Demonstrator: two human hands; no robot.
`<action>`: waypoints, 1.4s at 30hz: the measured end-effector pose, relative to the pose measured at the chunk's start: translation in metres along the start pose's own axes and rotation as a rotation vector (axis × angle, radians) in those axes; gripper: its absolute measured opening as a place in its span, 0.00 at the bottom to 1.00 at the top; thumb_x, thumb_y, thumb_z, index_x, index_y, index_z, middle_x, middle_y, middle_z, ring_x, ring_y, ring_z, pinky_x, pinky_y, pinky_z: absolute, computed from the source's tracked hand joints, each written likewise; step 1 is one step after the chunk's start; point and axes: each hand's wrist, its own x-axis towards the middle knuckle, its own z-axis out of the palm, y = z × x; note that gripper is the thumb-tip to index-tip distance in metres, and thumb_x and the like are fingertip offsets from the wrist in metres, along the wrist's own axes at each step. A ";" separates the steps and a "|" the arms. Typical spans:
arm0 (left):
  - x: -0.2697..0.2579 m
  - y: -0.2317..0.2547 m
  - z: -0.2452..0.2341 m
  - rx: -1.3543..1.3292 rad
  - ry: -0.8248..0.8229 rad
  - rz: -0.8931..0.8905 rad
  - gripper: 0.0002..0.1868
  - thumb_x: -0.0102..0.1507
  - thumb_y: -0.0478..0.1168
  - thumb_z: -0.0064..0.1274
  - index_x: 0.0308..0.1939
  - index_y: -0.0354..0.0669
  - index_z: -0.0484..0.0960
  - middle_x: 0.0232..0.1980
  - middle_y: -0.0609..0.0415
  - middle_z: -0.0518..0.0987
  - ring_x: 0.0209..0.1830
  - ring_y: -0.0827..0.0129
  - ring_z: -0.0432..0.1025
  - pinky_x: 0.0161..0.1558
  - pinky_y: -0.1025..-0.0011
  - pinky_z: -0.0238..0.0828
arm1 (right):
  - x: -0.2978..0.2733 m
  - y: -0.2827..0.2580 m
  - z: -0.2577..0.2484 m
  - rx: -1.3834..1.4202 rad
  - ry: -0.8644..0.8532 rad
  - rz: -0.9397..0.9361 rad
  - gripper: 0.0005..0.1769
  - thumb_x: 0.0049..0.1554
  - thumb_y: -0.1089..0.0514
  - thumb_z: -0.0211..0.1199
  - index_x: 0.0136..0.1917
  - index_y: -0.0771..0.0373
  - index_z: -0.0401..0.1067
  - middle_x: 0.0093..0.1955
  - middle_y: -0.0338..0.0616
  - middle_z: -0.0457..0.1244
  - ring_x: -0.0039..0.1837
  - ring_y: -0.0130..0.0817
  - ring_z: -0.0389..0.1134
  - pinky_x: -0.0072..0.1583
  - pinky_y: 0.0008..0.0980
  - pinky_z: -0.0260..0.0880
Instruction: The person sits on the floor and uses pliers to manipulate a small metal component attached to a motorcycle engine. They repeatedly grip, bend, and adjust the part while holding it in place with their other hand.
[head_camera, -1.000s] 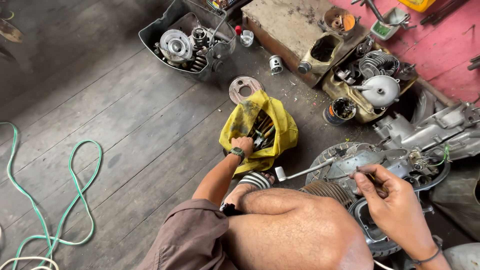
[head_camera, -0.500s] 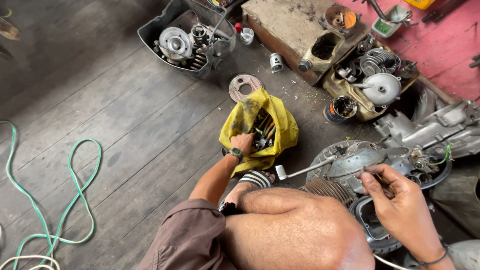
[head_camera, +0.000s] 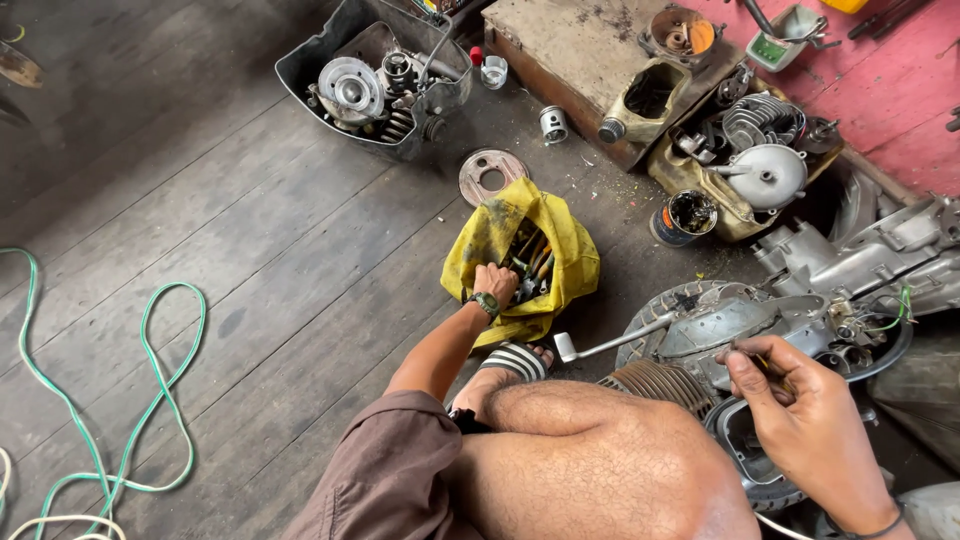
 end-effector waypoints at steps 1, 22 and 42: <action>-0.001 0.000 -0.001 0.000 -0.001 -0.001 0.15 0.70 0.41 0.44 0.31 0.47 0.83 0.30 0.53 0.81 0.29 0.63 0.67 0.35 0.60 0.59 | 0.000 0.001 0.000 0.000 -0.001 0.000 0.10 0.61 0.64 0.62 0.52 0.73 0.77 0.40 0.51 0.71 0.40 0.34 0.67 0.42 0.31 0.66; -0.019 0.009 -0.022 -0.299 -0.088 -0.025 0.12 0.64 0.42 0.47 0.31 0.46 0.85 0.35 0.50 0.84 0.39 0.55 0.70 0.52 0.49 0.56 | 0.031 -0.053 0.003 -0.420 -0.065 -0.052 0.09 0.62 0.58 0.62 0.48 0.65 0.79 0.30 0.47 0.70 0.26 0.35 0.56 0.32 0.34 0.56; -0.026 0.010 -0.023 -0.426 -0.180 -0.105 0.09 0.63 0.41 0.50 0.40 0.40 0.80 0.39 0.45 0.83 0.37 0.47 0.75 0.58 0.34 0.57 | 0.018 -0.019 0.005 -0.293 -0.085 -0.029 0.09 0.60 0.57 0.62 0.50 0.63 0.79 0.36 0.42 0.75 0.30 0.32 0.63 0.36 0.31 0.65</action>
